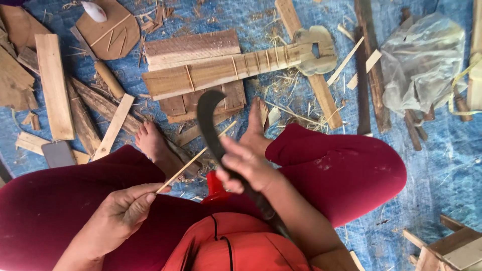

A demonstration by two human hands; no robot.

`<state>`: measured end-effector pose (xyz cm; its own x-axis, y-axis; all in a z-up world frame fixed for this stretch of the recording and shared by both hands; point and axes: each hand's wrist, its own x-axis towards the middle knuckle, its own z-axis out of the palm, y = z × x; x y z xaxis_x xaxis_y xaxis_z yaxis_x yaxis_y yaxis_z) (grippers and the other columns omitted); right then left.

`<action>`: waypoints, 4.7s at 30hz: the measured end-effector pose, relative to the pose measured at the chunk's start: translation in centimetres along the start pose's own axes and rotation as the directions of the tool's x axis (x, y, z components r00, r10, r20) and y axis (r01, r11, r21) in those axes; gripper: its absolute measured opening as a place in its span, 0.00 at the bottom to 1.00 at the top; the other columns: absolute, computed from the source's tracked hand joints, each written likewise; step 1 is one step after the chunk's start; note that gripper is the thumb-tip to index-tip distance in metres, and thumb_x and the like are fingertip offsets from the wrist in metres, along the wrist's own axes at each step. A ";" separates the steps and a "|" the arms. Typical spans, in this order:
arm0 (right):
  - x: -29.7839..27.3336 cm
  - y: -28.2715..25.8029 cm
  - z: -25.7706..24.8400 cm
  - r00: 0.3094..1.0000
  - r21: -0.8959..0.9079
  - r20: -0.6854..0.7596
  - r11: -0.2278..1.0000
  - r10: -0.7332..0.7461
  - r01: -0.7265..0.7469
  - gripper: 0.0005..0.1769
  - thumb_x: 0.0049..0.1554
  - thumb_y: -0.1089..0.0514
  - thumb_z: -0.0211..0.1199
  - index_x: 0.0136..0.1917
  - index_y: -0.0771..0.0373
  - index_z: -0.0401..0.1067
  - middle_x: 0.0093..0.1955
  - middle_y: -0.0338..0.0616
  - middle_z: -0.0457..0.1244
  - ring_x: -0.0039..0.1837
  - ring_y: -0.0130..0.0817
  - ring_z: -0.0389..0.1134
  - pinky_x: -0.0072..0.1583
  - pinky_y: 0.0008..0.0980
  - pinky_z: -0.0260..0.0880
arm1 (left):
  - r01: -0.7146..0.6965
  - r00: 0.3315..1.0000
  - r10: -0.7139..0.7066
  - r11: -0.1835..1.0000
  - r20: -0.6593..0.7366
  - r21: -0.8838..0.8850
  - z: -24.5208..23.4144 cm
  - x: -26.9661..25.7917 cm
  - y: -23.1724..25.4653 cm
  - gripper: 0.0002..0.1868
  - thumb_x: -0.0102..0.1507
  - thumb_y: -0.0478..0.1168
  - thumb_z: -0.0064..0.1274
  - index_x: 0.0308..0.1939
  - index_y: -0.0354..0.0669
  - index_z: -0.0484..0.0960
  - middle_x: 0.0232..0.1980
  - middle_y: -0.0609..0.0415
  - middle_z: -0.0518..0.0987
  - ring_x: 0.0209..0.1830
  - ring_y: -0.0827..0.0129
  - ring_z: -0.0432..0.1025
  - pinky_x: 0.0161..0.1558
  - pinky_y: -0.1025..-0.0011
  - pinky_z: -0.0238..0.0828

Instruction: Shaving a thin wooden stick using a sickle-like tool while sitting on the floor.

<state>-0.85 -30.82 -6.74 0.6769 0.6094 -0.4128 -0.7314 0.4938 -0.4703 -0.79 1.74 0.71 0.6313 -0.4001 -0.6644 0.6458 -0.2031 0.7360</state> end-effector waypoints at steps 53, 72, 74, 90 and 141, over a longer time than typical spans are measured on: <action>-0.1 -1.6 4.9 0.965 -0.088 0.260 0.996 0.035 -0.012 0.22 0.73 0.57 0.46 0.76 0.66 0.50 0.43 0.55 0.61 0.31 0.35 0.59 0.32 0.26 0.61 | -0.198 0.978 0.209 0.939 -0.012 0.282 0.6 0.7 2.5 0.21 0.63 0.36 0.52 0.61 0.43 0.84 0.64 0.53 0.85 0.66 0.72 0.76 0.69 0.73 0.65; -2.2 -6.0 -0.1 0.950 -0.114 -0.109 0.953 -0.292 0.280 0.42 0.66 0.50 0.58 0.84 0.47 0.38 0.43 0.42 0.62 0.27 0.24 0.59 0.25 0.23 0.59 | 0.055 0.994 -0.059 0.998 -0.097 -0.040 -2.4 -3.8 1.3 0.26 0.66 0.31 0.49 0.67 0.40 0.86 0.21 0.52 0.67 0.19 0.67 0.58 0.19 0.71 0.53; -1.6 -3.9 2.2 0.968 -0.050 -0.007 0.967 -0.251 0.250 0.51 0.65 0.49 0.61 0.86 0.37 0.28 0.49 0.46 0.64 0.26 0.25 0.60 0.24 0.25 0.60 | 0.077 0.989 -0.079 0.997 -0.124 -0.020 -1.4 -2.8 1.7 0.25 0.67 0.32 0.46 0.68 0.40 0.85 0.20 0.50 0.66 0.17 0.67 0.57 0.17 0.71 0.52; 0.4 -0.6 5.4 0.989 -0.086 0.036 0.986 0.144 -0.141 0.38 0.68 0.53 0.49 0.85 0.46 0.35 0.36 0.52 0.59 0.27 0.32 0.56 0.28 0.25 0.55 | 0.056 0.998 -0.058 0.971 0.000 -0.233 -0.6 0.8 -0.1 0.22 0.67 0.33 0.48 0.64 0.34 0.85 0.19 0.55 0.59 0.17 0.72 0.49 0.17 0.74 0.41; 0.9 -1.0 4.3 0.996 -0.221 0.083 0.975 0.025 -0.006 0.25 0.71 0.56 0.47 0.76 0.61 0.44 0.40 0.52 0.61 0.30 0.31 0.59 0.31 0.24 0.60 | -0.067 0.987 0.096 0.974 -0.127 0.217 1.6 2.1 2.3 0.18 0.64 0.38 0.54 0.57 0.42 0.90 0.41 0.58 0.86 0.36 0.77 0.71 0.41 0.77 0.68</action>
<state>0.11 -28.11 -3.22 0.6492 0.6712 -0.3579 -0.6991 0.3412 -0.6284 1.28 -1.01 1.22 0.7395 -0.3015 -0.6019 0.4938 -0.3649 0.7893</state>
